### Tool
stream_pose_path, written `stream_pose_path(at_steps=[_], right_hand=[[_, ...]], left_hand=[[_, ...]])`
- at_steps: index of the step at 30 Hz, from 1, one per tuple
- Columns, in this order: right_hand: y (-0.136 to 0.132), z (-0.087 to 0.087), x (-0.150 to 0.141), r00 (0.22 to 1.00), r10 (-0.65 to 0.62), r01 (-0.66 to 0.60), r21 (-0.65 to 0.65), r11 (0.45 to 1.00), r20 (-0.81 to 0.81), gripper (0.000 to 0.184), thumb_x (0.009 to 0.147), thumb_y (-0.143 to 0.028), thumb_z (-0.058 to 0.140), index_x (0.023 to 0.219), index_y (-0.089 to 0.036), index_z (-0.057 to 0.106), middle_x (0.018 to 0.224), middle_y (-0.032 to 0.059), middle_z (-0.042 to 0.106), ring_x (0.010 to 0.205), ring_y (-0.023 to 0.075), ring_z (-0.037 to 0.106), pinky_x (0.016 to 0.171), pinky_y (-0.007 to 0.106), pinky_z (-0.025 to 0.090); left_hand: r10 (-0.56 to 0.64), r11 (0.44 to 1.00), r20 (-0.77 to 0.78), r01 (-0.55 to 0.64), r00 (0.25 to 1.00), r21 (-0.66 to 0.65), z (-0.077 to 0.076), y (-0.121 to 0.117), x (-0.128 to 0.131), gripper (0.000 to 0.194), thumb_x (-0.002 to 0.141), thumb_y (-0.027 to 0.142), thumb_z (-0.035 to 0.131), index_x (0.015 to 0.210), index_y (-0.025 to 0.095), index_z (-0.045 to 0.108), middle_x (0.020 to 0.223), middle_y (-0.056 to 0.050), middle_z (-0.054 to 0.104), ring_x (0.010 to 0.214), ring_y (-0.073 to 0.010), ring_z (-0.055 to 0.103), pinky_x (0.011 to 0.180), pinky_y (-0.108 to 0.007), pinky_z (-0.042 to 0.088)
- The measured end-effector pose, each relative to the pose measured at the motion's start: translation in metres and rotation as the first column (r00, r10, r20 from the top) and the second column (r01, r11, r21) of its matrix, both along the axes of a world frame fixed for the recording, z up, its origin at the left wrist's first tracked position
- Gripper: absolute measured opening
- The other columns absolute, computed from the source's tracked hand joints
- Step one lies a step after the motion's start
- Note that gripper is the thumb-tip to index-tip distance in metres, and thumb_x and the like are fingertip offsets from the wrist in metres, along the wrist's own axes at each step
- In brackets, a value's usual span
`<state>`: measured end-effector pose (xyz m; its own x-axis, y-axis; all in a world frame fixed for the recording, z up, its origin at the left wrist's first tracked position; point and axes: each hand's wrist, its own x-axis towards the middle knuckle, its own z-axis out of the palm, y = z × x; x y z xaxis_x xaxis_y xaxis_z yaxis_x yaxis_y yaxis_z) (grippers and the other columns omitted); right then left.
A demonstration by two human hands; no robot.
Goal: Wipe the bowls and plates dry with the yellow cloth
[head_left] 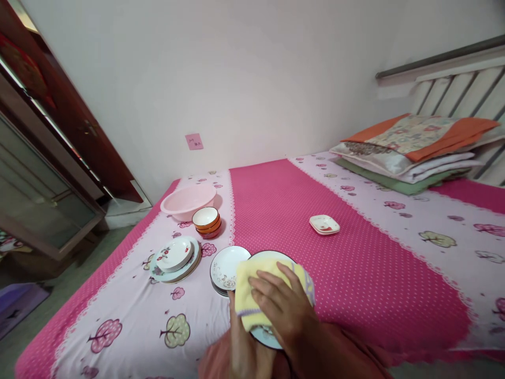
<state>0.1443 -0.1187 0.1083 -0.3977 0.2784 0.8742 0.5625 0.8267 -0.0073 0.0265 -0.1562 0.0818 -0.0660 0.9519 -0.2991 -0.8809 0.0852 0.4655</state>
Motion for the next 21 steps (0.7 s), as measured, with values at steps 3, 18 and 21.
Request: stream_pose_path(at_steps=[3,18,21], right_hand=[[0.017,0.000,0.011,0.996,-0.066,0.071,-0.091,0.993,0.052,0.028,0.100,-0.007,0.046,0.114,-0.016,0.068,0.130,0.0085,0.075,0.128,0.0241,0.063,0.126,0.051,0.026],[0.010,-0.051,0.073,0.577,-0.580,-0.532,-0.804,0.266,-0.574,0.055,0.080,-0.061,0.072,0.110,-0.015,0.074,0.089,0.0109,0.082,0.075,0.0339,0.078,0.061,0.041,0.063],[0.008,-0.057,0.063,0.661,-0.477,-0.443,-0.814,0.375,-0.580,0.048,0.088,-0.059,0.065,0.109,-0.018,0.078,0.082,0.0090,0.082,0.072,0.0341,0.079,0.062,0.043,0.064]], left_hand=[[-0.026,0.999,0.075,0.023,0.997,0.035,-0.004,0.007,0.008,0.059,0.104,0.057,0.040,0.138,0.020,0.070,0.141,-0.015,0.070,0.141,-0.0340,0.057,0.120,-0.050,0.043],[0.033,0.994,0.049,-0.038,0.998,0.106,-0.022,0.011,-0.028,0.060,0.093,0.075,0.052,0.133,0.036,0.072,0.145,-0.008,0.066,0.135,-0.0321,0.063,0.119,-0.049,0.043],[0.053,0.993,0.052,-0.058,0.997,0.103,-0.018,0.010,-0.025,0.056,0.094,0.073,0.053,0.130,0.036,0.074,0.141,-0.008,0.069,0.128,-0.0312,0.068,0.114,-0.048,0.049]])
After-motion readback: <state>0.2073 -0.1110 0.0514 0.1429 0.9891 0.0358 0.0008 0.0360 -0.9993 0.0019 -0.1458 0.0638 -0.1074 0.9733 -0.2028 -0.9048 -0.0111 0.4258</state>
